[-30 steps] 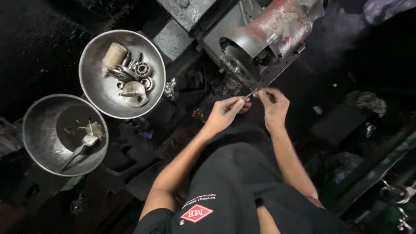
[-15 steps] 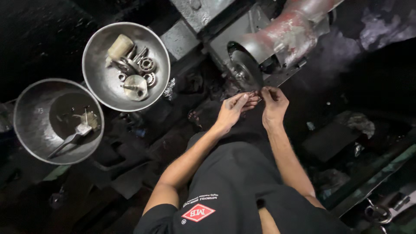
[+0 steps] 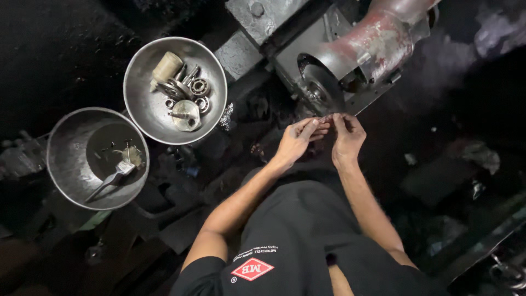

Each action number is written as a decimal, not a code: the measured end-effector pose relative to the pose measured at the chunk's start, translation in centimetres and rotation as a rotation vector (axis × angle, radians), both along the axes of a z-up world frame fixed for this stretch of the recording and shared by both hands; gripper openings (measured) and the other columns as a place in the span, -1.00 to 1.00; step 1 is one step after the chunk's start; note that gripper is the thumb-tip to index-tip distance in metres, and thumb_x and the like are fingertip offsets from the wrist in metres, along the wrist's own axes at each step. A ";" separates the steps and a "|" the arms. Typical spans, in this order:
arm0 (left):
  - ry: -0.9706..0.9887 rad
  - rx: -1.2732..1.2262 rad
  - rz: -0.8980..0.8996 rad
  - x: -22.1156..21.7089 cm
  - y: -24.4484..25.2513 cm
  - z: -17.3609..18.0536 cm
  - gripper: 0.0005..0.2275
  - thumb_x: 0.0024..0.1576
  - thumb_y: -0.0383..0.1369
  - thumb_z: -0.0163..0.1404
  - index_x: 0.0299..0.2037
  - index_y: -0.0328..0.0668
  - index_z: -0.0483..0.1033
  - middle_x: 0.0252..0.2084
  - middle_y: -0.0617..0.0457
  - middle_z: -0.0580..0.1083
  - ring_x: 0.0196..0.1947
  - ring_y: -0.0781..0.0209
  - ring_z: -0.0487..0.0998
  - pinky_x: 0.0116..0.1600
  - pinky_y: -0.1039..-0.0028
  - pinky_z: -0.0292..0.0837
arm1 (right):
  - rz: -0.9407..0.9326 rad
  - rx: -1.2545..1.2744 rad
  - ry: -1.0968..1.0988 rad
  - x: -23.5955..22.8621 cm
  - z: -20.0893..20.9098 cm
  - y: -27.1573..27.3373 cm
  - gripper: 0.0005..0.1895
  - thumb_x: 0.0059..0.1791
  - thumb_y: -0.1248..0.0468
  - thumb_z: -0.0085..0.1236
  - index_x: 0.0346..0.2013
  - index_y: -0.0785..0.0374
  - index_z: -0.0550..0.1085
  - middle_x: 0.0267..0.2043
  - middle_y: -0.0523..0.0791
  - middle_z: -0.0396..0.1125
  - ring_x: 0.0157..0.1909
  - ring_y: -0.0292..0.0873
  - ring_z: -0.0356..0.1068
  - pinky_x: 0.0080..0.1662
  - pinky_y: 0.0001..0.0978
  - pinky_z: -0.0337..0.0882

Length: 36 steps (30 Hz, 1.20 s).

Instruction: The person repeatedly picks up small metal parts from a bowl and grinds them against a bench grinder. They handle the parts one at a time, rotating them to grind different edges, then place them back into the bowl.

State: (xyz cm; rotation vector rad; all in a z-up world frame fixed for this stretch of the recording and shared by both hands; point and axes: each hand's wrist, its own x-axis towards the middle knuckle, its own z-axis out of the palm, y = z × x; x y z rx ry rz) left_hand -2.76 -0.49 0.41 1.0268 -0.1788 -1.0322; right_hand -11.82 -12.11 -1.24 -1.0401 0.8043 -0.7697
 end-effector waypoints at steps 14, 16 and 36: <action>-0.072 0.106 -0.052 -1.1 -0.1 2.0 -0.72 0.35 -0.35 -0.04 0.09 -0.45 0.57 -0.15 -0.07 0.63 -0.22 0.25 0.63 -0.10 0.45 0.62 | 0.165 0.114 0.006 -2.8 0.1 -3.4 -0.94 0.04 0.48 0.17 -0.20 0.41 0.48 -0.21 -0.03 0.48 -0.16 -0.18 0.51 -0.02 -0.39 0.52; 0.073 0.047 -0.025 -1.4 -1.4 0.8 -0.71 0.34 -0.34 -0.04 0.09 -0.47 0.55 -0.13 -0.10 0.62 -0.23 0.22 0.64 -0.07 0.43 0.63 | 0.133 0.079 0.068 -2.7 0.1 -4.9 -0.92 0.05 0.50 0.21 -0.18 0.41 0.49 -0.22 -0.06 0.45 -0.19 -0.24 0.44 -0.10 -0.45 0.42; -0.025 -0.024 0.037 -0.9 -0.7 -1.7 -0.69 0.37 -0.34 -0.09 0.11 -0.51 0.53 -0.03 -0.15 0.60 -0.09 0.19 0.63 0.08 0.42 0.59 | 0.087 0.152 -0.064 -1.4 0.0 -3.0 -0.93 0.03 0.51 0.21 -0.22 0.44 0.48 -0.20 0.02 0.45 -0.16 -0.08 0.53 -0.01 -0.28 0.56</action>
